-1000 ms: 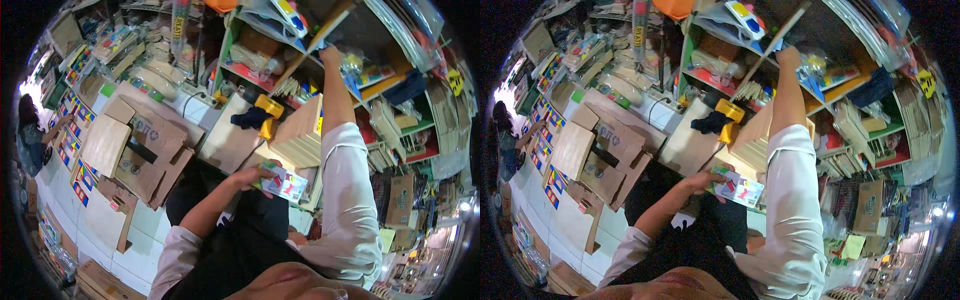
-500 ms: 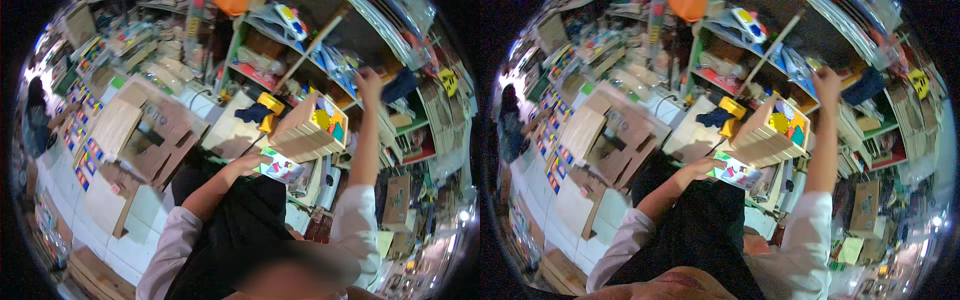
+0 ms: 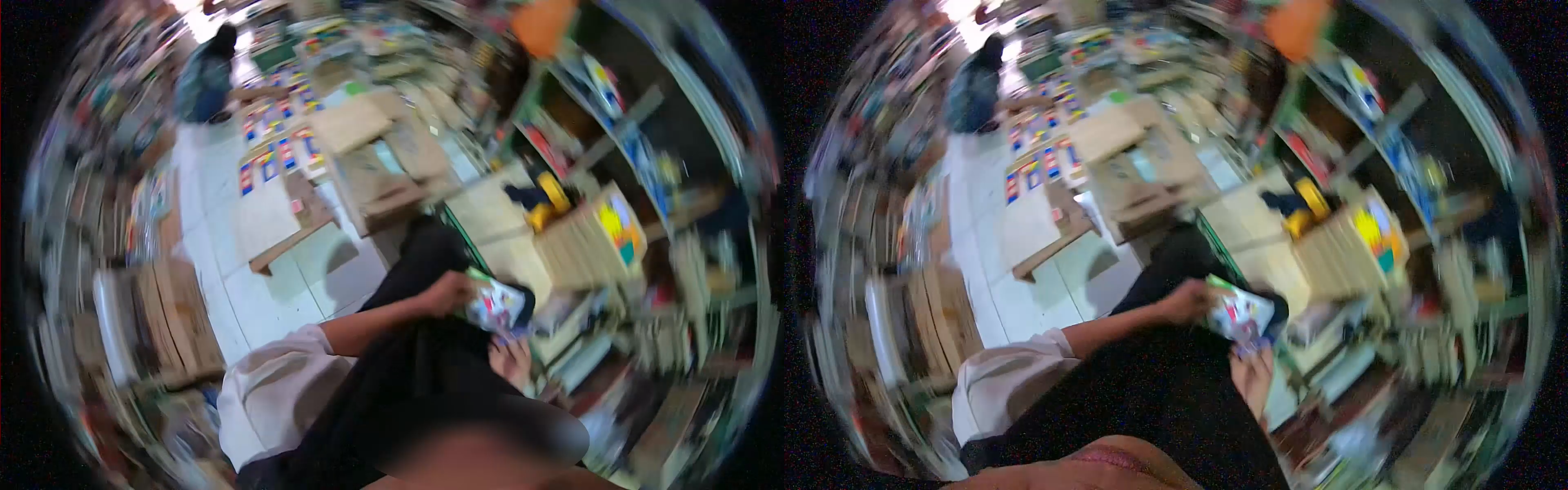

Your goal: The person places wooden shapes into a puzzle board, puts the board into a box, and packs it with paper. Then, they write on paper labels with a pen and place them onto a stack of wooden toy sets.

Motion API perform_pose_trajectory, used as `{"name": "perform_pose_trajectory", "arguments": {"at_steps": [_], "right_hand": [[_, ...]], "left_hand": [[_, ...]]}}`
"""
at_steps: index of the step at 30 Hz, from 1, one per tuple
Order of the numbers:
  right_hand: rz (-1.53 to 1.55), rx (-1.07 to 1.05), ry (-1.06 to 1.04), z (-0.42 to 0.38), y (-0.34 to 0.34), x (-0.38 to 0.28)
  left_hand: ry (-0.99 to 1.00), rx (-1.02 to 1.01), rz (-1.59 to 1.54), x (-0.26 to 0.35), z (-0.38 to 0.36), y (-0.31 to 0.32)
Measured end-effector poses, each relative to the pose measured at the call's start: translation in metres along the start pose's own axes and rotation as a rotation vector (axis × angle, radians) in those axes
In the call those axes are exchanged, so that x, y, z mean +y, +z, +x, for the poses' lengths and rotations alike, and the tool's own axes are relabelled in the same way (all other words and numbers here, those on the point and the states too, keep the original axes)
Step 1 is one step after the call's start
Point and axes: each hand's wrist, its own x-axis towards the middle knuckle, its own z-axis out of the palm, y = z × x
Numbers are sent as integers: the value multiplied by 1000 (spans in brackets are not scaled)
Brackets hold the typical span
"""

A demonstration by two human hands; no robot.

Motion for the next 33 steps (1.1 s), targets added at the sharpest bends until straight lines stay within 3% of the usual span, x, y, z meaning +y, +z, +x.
{"name": "perform_pose_trajectory", "arguments": {"at_steps": [1,4,6,8,10,12,13,14,15,17,22,26,28,31,33], "right_hand": [[-210,-83,125,-7,15,-4],[-214,-249,103,-7,21,-2],[-174,-210,-49,-6,18,-5],[-319,-94,-133,-11,27,-7],[-430,-62,-240,-11,21,-11],[-309,-26,-275,-11,16,-8],[-324,-17,-266,-13,8,-5],[-479,69,-360,-10,1,1],[-571,68,-397,-12,-8,1],[-811,111,-510,-17,-18,-3],[-544,272,-390,-33,-23,-25],[-509,290,-419,-36,-29,-40],[-433,319,-567,-34,-36,-43],[-257,372,-601,-53,-20,-66],[-153,421,-716,-58,-6,-78]], "left_hand": [[11,43,15,12,-6,-2],[132,99,11,37,-6,2],[54,-1,-68,49,-6,9],[-27,-52,-165,65,-17,9],[94,-200,167,85,-17,22],[90,-244,110,95,-16,40],[113,-253,255,92,-13,46],[138,-265,396,88,-9,52],[337,-273,424,82,-4,57],[308,-313,504,85,-1,67],[303,-448,774,86,13,75],[379,-453,559,95,16,93],[378,-500,556,106,17,102],[394,-509,487,136,18,114],[552,-454,455,150,21,119]]}}
